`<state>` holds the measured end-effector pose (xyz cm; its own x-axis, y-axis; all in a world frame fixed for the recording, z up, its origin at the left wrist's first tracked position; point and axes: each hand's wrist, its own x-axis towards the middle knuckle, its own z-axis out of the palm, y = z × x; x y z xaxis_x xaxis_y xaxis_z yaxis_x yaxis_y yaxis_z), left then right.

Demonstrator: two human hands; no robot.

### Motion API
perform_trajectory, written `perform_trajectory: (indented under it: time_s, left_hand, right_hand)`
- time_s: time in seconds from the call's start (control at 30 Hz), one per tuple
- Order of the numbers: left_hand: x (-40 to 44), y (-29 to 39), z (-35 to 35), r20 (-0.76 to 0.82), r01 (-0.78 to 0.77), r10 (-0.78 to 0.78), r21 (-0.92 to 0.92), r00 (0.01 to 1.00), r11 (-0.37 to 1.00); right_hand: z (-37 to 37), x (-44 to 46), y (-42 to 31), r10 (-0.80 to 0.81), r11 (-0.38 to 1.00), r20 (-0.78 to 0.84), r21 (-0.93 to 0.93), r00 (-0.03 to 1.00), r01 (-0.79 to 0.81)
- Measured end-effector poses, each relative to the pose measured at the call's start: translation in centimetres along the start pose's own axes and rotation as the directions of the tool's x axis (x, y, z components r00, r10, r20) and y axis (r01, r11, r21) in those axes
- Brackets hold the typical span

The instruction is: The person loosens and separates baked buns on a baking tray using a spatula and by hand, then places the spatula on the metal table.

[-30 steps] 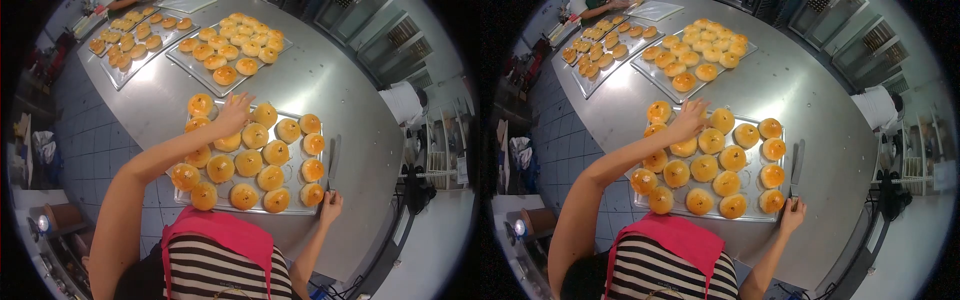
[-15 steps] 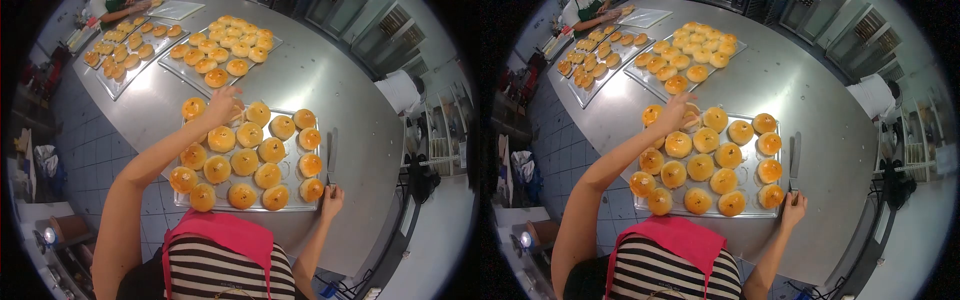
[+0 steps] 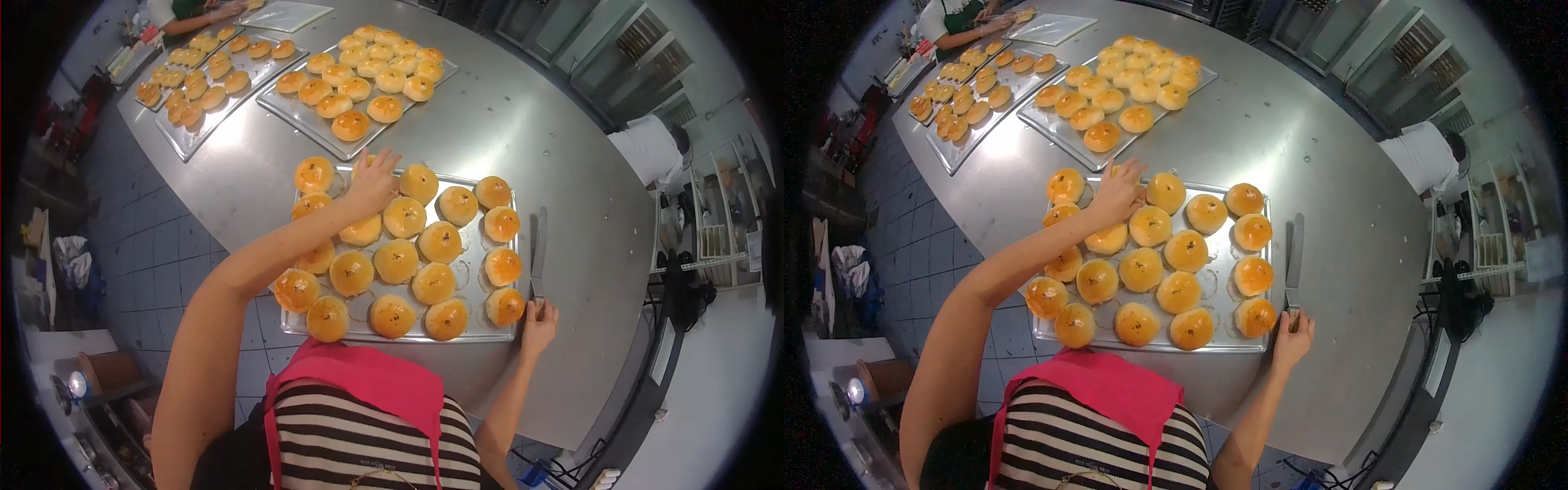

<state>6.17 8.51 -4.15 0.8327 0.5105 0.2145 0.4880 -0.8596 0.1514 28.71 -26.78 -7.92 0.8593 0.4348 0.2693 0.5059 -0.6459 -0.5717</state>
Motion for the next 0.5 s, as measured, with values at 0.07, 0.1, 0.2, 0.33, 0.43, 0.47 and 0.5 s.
perform_trajectory:
  time_s: [0.07,0.1,0.2,0.33,0.43,0.47,0.5]
  left_hand:
    - [-0.1,0.0,0.0,0.002,-0.001,0.001,-0.007,1.000,1.000]
    - [-0.2,0.1,-0.1,-0.019,0.002,-0.002,-0.017,1.000,1.000]
    - [-0.3,0.0,-0.3,-0.043,-0.010,0.009,-0.021,0.999,1.000]
    - [-0.1,-0.1,0.3,-0.141,-0.048,0.048,0.000,0.989,0.999]
    - [0.2,-0.3,0.8,-0.177,-0.040,0.041,0.012,0.983,0.999]
    - [0.3,-0.5,0.9,-0.176,-0.041,0.042,0.011,0.983,0.999]
    - [0.3,-0.7,0.8,-0.193,-0.038,0.034,-0.017,0.981,0.999]
  right_hand:
    - [-0.1,-0.1,-0.2,0.004,1.000,0.000,-0.001,1.000,-0.004]
    - [-0.1,0.0,-0.3,0.007,1.000,0.000,-0.001,1.000,-0.007]
    - [0.1,0.0,0.0,-0.018,1.000,-0.016,0.006,1.000,0.018]
    - [-0.1,0.0,-0.4,0.000,1.000,-0.003,0.003,1.000,0.000]
    - [-0.3,0.0,-0.6,0.008,1.000,0.004,0.013,1.000,-0.008]
    - [-0.2,0.0,-0.4,-0.008,1.000,-0.003,0.007,1.000,0.008]
    - [-0.2,0.0,-0.5,-0.022,1.000,-0.010,0.001,1.000,0.022]
